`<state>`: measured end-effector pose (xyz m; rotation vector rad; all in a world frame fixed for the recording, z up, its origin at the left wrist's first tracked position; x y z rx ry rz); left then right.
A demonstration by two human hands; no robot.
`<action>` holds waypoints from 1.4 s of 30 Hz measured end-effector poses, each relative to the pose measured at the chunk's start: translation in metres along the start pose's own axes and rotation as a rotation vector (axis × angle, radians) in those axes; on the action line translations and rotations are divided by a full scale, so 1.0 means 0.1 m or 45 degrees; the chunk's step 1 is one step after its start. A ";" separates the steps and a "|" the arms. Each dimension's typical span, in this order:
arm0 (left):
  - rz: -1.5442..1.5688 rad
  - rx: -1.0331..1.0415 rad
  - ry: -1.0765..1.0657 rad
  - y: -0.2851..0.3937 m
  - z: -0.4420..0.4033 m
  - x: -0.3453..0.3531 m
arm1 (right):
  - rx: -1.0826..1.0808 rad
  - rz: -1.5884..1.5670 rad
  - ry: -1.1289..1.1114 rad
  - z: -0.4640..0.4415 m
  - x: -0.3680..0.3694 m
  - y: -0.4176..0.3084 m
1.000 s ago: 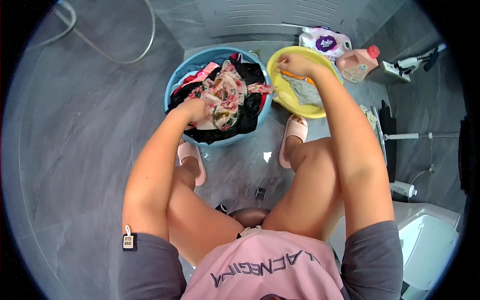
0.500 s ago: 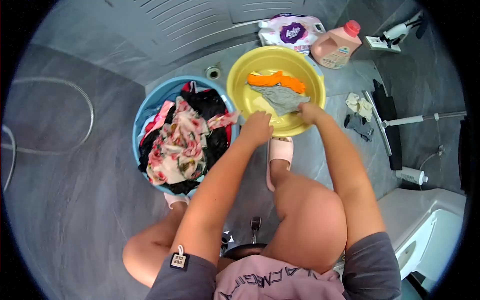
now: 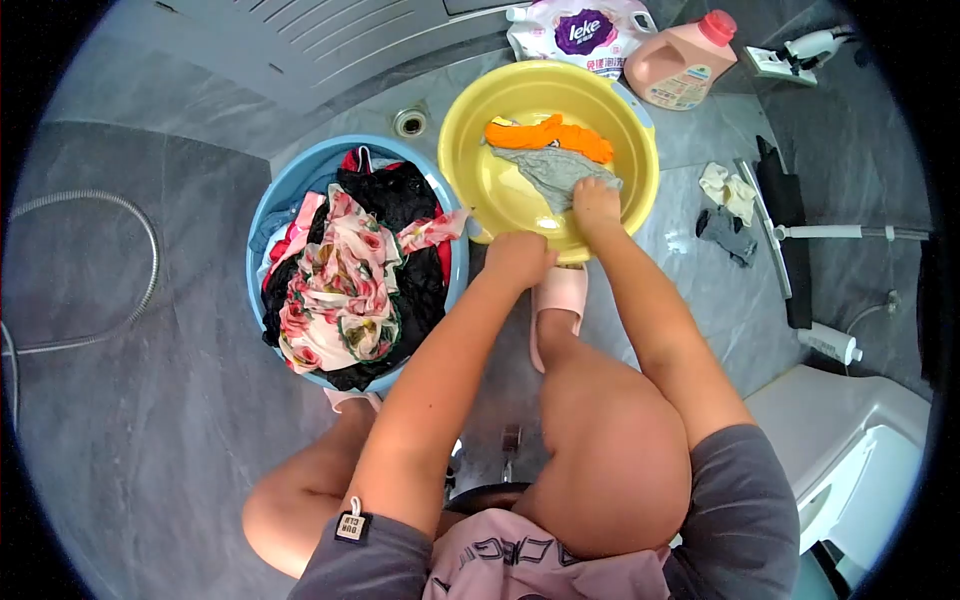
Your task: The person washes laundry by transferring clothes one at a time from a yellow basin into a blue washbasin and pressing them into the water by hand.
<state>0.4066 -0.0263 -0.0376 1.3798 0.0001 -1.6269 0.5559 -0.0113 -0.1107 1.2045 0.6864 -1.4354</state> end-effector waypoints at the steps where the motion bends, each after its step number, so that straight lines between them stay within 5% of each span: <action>1: -0.028 -0.058 -0.029 -0.03 -0.04 0.02 | -0.028 0.017 0.016 0.01 0.00 -0.02; 2: -0.056 -0.114 -0.060 -0.05 -0.10 0.03 | -0.024 0.019 0.010 0.03 0.02 -0.01; 4: -0.007 -0.199 -0.042 -0.14 -0.28 0.03 | 0.005 0.146 0.442 0.14 -0.17 0.02; 15: 0.417 -0.490 -0.005 -0.78 -0.87 0.28 | 0.148 -0.100 0.165 -0.05 -0.16 0.22; 17: 0.826 -0.571 0.191 -0.94 -0.96 0.39 | 0.158 -0.327 -0.154 -0.08 -0.11 0.24; 21: 1.241 -0.717 0.173 -1.05 -1.05 0.67 | 0.199 -0.423 0.025 -0.07 -0.10 0.25; 24: 1.447 -0.823 0.115 -0.97 -0.99 0.75 | 0.149 -0.617 0.274 -0.17 -0.02 0.29; 26: 1.640 -0.916 0.210 -1.00 -0.99 0.80 | -0.050 -1.119 -0.143 -0.23 0.10 0.16; 29: 2.086 -0.952 0.263 -0.97 -1.01 0.86 | -0.263 -1.605 -0.248 -0.10 0.05 -0.08; 33: 1.790 -0.819 0.230 -0.97 -0.94 0.72 | -0.282 -1.871 -0.250 -0.05 0.01 -0.23; 35: 1.826 -0.722 0.530 -0.93 -0.88 0.56 | 0.373 -2.251 -0.090 -0.13 0.24 0.11; 36: 1.825 -0.722 0.532 -0.90 -0.87 0.54 | 0.371 -2.252 -0.090 -0.16 0.28 0.12; 40: 2.197 -0.456 0.550 -0.69 -0.89 0.30 | 0.455 -1.981 -0.511 -0.11 0.45 0.05; 42: 2.294 -0.382 0.517 -0.56 -0.87 0.12 | 0.513 -2.369 -0.639 -0.08 0.47 -0.08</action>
Point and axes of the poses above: each hand's wrist, its own z-axis away from the middle knuckle, its own x-axis out of the palm, y = z × x, the point moved 8 cm from there along -z, towards the middle knuckle, and after that the axes turned 7 degrees about z, right-handed, at the moved point
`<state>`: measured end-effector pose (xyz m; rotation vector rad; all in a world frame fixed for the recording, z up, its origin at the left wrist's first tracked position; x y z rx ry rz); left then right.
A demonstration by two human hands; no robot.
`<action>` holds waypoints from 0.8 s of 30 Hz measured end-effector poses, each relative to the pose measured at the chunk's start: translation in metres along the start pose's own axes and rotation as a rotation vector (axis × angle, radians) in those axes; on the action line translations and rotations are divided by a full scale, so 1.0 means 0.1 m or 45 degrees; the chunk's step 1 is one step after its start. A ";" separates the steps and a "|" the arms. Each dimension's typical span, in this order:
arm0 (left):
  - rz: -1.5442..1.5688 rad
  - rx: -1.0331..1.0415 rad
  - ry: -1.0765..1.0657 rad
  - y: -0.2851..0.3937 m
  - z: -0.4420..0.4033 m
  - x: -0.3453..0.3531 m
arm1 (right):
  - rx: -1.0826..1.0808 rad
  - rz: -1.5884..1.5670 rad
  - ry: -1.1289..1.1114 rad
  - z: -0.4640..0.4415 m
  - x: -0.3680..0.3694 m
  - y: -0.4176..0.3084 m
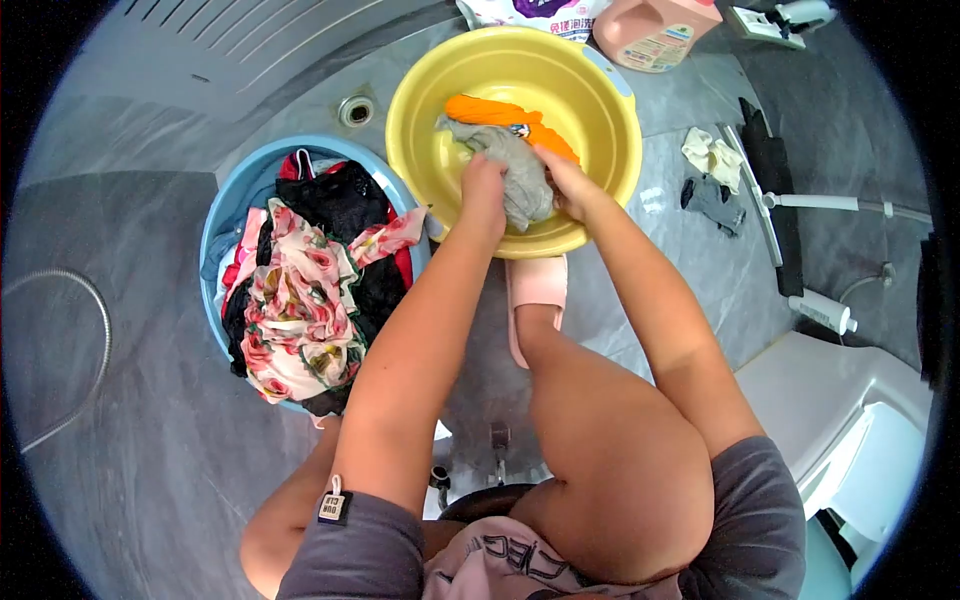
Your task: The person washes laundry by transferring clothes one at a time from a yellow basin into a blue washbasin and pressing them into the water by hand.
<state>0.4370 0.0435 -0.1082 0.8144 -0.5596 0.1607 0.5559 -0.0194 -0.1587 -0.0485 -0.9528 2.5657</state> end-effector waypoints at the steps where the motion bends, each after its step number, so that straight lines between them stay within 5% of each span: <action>1: 0.097 -0.010 -0.025 0.08 0.07 0.07 | 0.010 -0.125 -0.077 0.15 0.11 -0.09; 9: 0.181 -0.046 -0.485 0.71 0.65 0.63 | -0.151 -0.780 -0.477 0.40 0.37 -0.37; 14: -0.352 0.026 -0.763 1.35 1.11 0.71 | -0.313 -1.054 -0.567 0.85 0.71 -0.89; 18: -0.733 0.266 -0.694 2.08 1.75 0.45 | -0.480 -0.993 -0.515 1.23 0.91 -1.48; 20: -1.276 0.216 -0.531 2.47 2.17 0.17 | -0.576 -0.891 -0.557 1.62 1.18 -1.79; 24: -1.312 0.196 -0.436 2.84 2.67 -0.72 | -0.689 -0.698 -0.754 2.48 2.06 -2.17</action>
Point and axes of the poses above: each hand's wrist, its own z-axis away from the middle knuckle, its own x-axis out of the palm, y = z × x, the point moved 8 cm from there along -z, towards the middle knuckle, and after that the axes turned 7 degrees about z, right-handed, at the moved point
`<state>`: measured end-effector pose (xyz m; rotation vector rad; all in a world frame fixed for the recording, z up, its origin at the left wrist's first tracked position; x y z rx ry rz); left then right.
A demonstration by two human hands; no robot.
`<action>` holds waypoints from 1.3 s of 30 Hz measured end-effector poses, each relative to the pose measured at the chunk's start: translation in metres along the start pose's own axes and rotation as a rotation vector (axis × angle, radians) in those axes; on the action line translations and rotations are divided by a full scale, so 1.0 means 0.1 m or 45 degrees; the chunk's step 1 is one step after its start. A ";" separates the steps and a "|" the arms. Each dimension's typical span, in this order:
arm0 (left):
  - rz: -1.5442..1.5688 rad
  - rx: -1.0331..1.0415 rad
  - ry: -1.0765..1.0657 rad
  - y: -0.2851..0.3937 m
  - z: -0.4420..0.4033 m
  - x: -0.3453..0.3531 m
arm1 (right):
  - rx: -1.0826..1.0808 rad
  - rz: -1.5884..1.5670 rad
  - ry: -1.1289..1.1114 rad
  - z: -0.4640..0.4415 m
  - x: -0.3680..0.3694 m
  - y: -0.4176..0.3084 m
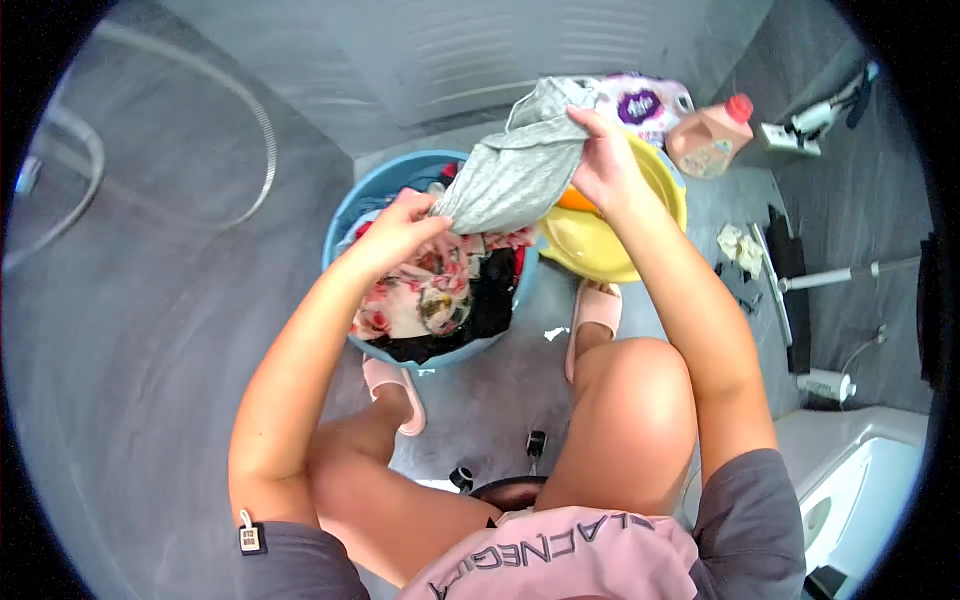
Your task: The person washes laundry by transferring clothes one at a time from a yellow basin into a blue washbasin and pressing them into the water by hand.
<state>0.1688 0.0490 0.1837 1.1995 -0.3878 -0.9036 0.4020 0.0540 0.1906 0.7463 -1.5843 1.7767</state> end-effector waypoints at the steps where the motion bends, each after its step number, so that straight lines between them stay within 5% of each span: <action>1: 0.042 -0.063 0.127 -0.02 0.21 -0.11 | -0.025 0.034 -0.038 -0.04 0.22 0.07; 4: -0.020 0.084 0.648 -0.04 0.82 -0.42 | 0.014 0.156 -0.148 0.20 1.09 0.23; 8: 0.595 -0.071 0.975 -0.12 1.38 -0.45 | 0.013 0.243 -0.403 0.52 1.93 0.48; 11: 1.104 -0.217 0.854 -0.36 1.50 -0.29 | -0.098 0.269 -0.313 0.71 2.14 0.66; 14: 1.178 -0.088 0.751 -0.45 1.46 -0.31 | -0.147 0.297 -0.353 0.84 2.13 0.81; 16: 1.488 0.263 0.753 -0.44 1.37 -0.35 | -0.110 0.336 -0.416 0.88 2.09 0.86; 26: 1.251 0.416 1.425 -0.62 1.72 -0.93 | -0.119 1.278 0.273 0.62 1.32 0.79; 30: 1.122 0.432 1.557 -0.74 1.81 -1.05 | -0.073 1.091 0.250 0.58 1.26 0.83; 33: 1.112 0.242 1.658 -0.82 1.91 -1.06 | -0.033 1.016 0.254 0.44 1.13 0.85; 36: 0.775 0.171 1.483 -0.82 1.71 -1.16 | -0.006 0.996 0.309 0.35 1.03 0.85; 38: 0.270 -0.304 1.902 -0.62 2.02 -1.06 | -0.007 0.979 0.320 0.38 1.05 0.86; 39: 0.286 -0.285 1.727 -0.57 2.05 -1.08 | 0.002 1.007 0.321 0.35 1.02 0.87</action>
Point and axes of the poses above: each hand's wrist, its own z-axis away from the middle knuckle, its own x-axis out of the palm, y = z × x, the point moved 8 cm from there along -z, towards the middle knuckle, and after that the axes turned 7 degrees about z, right-handed, at the moved point
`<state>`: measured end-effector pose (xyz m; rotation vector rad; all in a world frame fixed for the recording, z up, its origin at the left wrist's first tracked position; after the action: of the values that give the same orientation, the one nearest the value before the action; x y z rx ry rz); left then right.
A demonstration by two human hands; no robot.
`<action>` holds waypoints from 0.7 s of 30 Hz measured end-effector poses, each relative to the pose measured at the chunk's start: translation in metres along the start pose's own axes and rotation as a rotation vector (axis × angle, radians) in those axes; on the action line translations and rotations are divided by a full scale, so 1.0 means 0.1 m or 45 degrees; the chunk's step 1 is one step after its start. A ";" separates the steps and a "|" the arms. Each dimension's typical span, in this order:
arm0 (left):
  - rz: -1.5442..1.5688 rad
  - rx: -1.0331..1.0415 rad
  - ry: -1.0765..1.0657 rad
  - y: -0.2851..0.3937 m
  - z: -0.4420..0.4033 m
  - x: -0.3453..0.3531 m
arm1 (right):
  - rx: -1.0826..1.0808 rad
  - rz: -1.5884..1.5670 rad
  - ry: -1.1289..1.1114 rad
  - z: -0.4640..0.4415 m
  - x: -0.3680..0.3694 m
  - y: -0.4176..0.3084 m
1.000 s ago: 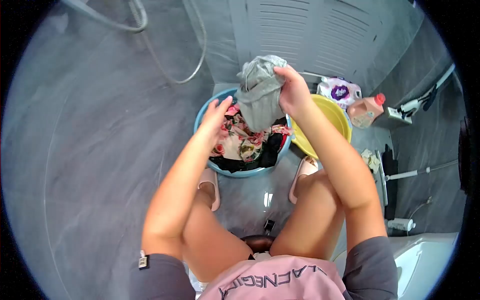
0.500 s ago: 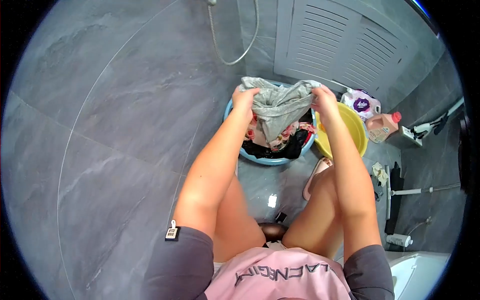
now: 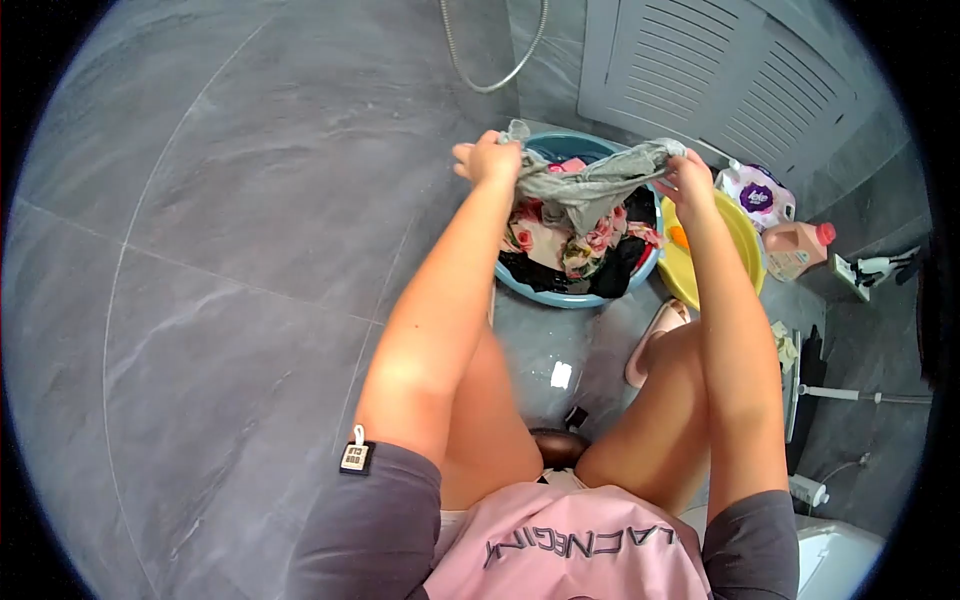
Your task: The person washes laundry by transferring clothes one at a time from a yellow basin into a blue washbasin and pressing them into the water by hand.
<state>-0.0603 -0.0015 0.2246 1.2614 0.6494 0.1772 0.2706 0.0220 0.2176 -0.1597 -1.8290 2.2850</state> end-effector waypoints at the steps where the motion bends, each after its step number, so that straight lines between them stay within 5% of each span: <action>1: -0.004 0.080 0.154 -0.06 -0.08 0.00 | 0.006 0.029 -0.003 -0.04 -0.01 0.03; 3: 0.696 -0.040 -0.267 -0.22 -0.28 0.22 | 0.008 0.062 0.022 0.00 0.02 -0.02; 12: 0.672 -0.200 -0.317 -0.20 -0.19 0.20 | -0.105 0.083 0.105 -0.16 -0.15 0.02; 21: 0.977 0.056 -0.147 -0.10 -0.33 0.17 | -0.068 0.157 0.141 -0.15 -0.28 -0.02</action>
<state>-0.0661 0.0304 0.2045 1.5026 0.0417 0.7175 0.3011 0.0301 0.2154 -0.4101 -1.8732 2.2577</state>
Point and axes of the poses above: each hand's wrist, its own z-axis away from the middle knuckle, its own x-axis out of the palm, y = z × x, the point moved 8 cm from there along -z, towards the middle knuckle, and after that the axes turned 7 degrees about z, right-handed, at the moved point
